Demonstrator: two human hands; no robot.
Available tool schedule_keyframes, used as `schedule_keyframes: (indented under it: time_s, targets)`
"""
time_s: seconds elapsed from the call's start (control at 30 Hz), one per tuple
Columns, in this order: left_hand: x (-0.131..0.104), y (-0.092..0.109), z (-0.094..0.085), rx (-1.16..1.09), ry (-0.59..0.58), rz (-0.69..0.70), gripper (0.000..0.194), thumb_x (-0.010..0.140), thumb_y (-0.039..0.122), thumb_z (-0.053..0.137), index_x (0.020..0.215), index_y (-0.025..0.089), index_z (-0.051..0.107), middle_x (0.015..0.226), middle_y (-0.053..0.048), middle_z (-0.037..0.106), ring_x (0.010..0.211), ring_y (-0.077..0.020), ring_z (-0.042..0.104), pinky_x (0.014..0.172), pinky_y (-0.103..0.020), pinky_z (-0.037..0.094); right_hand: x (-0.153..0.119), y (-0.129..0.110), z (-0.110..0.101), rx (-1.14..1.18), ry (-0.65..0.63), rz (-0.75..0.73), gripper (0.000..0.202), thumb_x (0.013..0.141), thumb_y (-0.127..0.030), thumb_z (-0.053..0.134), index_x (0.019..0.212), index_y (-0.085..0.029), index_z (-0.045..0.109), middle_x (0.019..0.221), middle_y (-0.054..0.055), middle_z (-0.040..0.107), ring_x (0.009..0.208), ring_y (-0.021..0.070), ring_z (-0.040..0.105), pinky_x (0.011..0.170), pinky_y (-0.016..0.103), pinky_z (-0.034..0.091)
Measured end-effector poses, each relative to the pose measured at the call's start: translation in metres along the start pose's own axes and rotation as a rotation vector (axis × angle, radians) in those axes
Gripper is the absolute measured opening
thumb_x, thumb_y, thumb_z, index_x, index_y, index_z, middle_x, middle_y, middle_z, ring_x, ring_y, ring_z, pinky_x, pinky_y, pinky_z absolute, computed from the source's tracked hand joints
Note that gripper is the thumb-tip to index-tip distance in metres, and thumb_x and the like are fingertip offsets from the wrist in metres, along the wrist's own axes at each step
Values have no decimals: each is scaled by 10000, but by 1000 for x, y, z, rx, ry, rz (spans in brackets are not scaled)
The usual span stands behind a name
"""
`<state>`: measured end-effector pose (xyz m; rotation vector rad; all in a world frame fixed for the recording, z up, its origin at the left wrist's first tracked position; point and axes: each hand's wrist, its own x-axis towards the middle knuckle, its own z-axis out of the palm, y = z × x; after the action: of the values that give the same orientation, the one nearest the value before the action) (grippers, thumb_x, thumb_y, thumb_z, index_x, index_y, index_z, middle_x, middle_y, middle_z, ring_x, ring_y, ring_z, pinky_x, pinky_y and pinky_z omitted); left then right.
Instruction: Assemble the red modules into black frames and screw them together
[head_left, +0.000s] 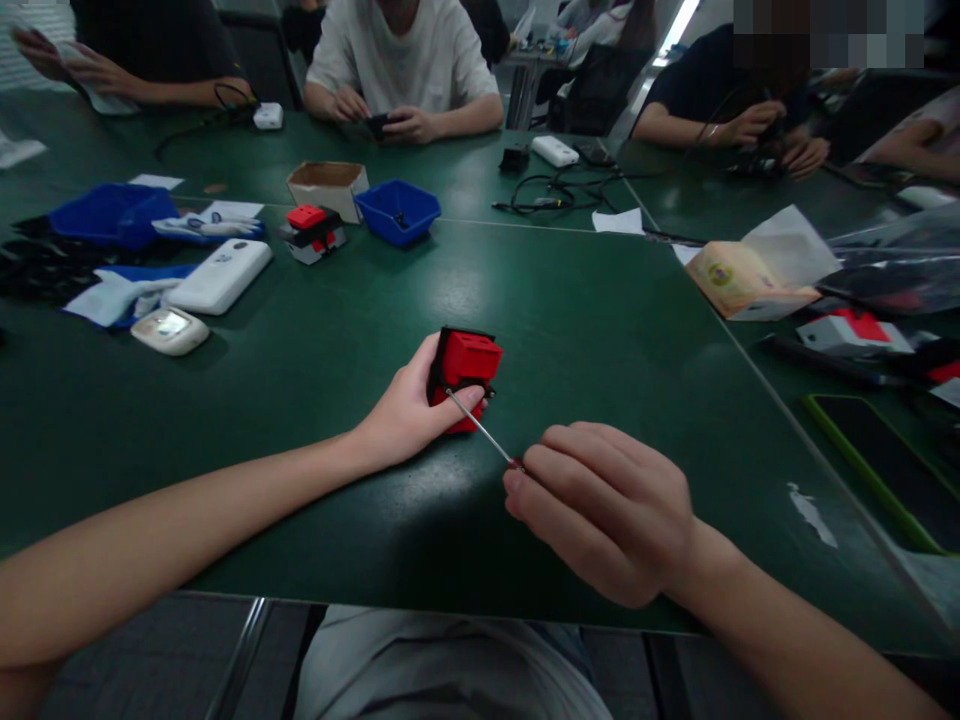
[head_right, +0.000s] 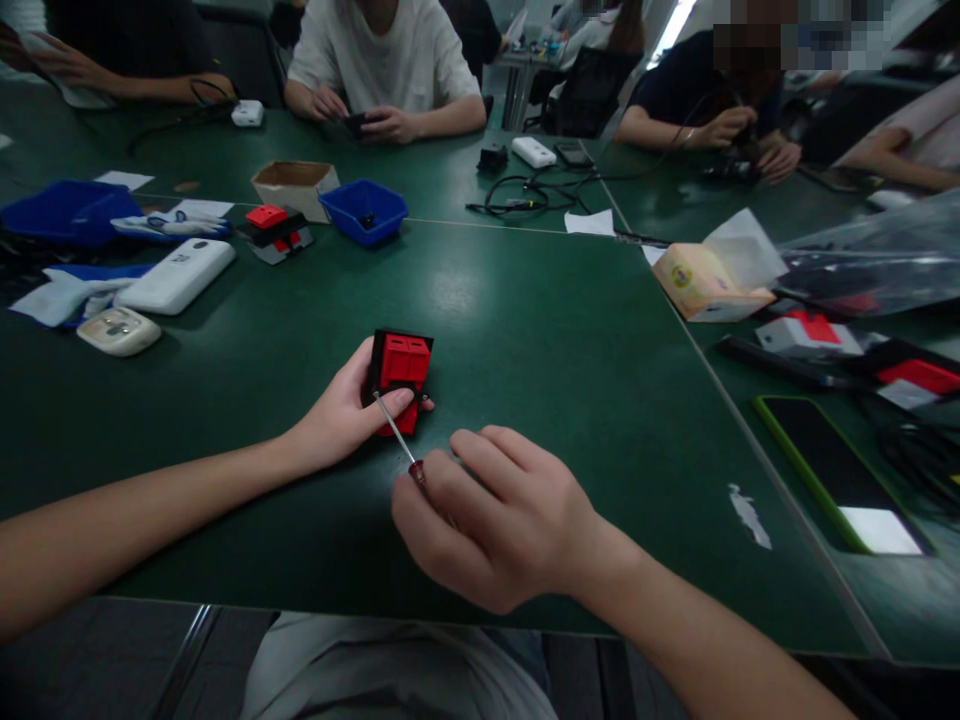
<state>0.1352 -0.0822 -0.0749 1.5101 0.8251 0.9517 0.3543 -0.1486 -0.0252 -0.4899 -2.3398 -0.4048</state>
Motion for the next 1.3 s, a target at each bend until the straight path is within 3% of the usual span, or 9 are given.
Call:
schedule_keyframes:
  time_s: [0.2, 0.47, 0.8, 0.97, 1.13, 1.23, 1.3]
  targets:
    - [-1, 4, 0, 14, 5, -11, 493, 911, 400, 731, 1273, 171, 487, 1056, -71, 697, 917, -229, 751, 825, -332, 585, -5, 3, 0, 26, -7, 53, 116, 984, -190, 607, 1067, -119, 650, 773, 56, 731, 734, 190, 667, 640, 335, 525]
    - [4, 2, -4, -89, -6, -93, 507, 880, 438, 755, 1231, 171, 504, 1034, -73, 691, 886, -222, 745, 785, -325, 598, -7, 10, 9, 56, -68, 43, 127, 1025, -189, 552, 1081, -122, 643, 794, 42, 736, 683, 164, 633, 605, 327, 464]
    - [15, 6, -13, -396, 171, -274, 525, 800, 392, 817, 1201, 183, 551, 1138, -85, 684, 803, -190, 752, 738, -316, 609, -20, 26, 29, 47, -247, 192, 231, 1051, -218, 477, 1174, -127, 650, 850, 58, 724, 697, 184, 638, 601, 315, 460]
    - [31, 9, -52, -124, 314, -180, 564, 754, 401, 818, 1199, 181, 549, 1128, -89, 696, 794, -225, 752, 762, -396, 637, -29, 35, 37, 126, -428, 328, 257, 1061, -249, 447, 1182, -144, 648, 943, 68, 735, 795, 196, 694, 671, 312, 502]
    - [46, 20, -110, 413, 494, -28, 625, 742, 349, 805, 1280, 134, 571, 1277, -134, 692, 1163, -303, 669, 1096, -524, 513, -34, 41, 41, 210, -512, 431, 257, 1054, -261, 466, 1214, -163, 642, 1052, 92, 751, 927, 223, 717, 767, 335, 534]
    - [43, 32, -142, 733, 572, -71, 727, 820, 399, 744, 1426, 93, 486, 1391, -159, 636, 1246, -314, 614, 1133, -536, 467, -33, 40, 41, 253, -532, 460, 258, 1052, -266, 476, 1231, -170, 635, 1083, 98, 750, 962, 222, 715, 797, 341, 540]
    - [37, 42, -158, 1033, 558, -159, 805, 859, 488, 703, 1486, 68, 423, 1452, -186, 578, 1304, -354, 569, 1132, -542, 456, -32, 40, 41, 270, -544, 469, 256, 1048, -264, 484, 1235, -171, 632, 1092, 95, 750, 970, 223, 715, 803, 342, 542]
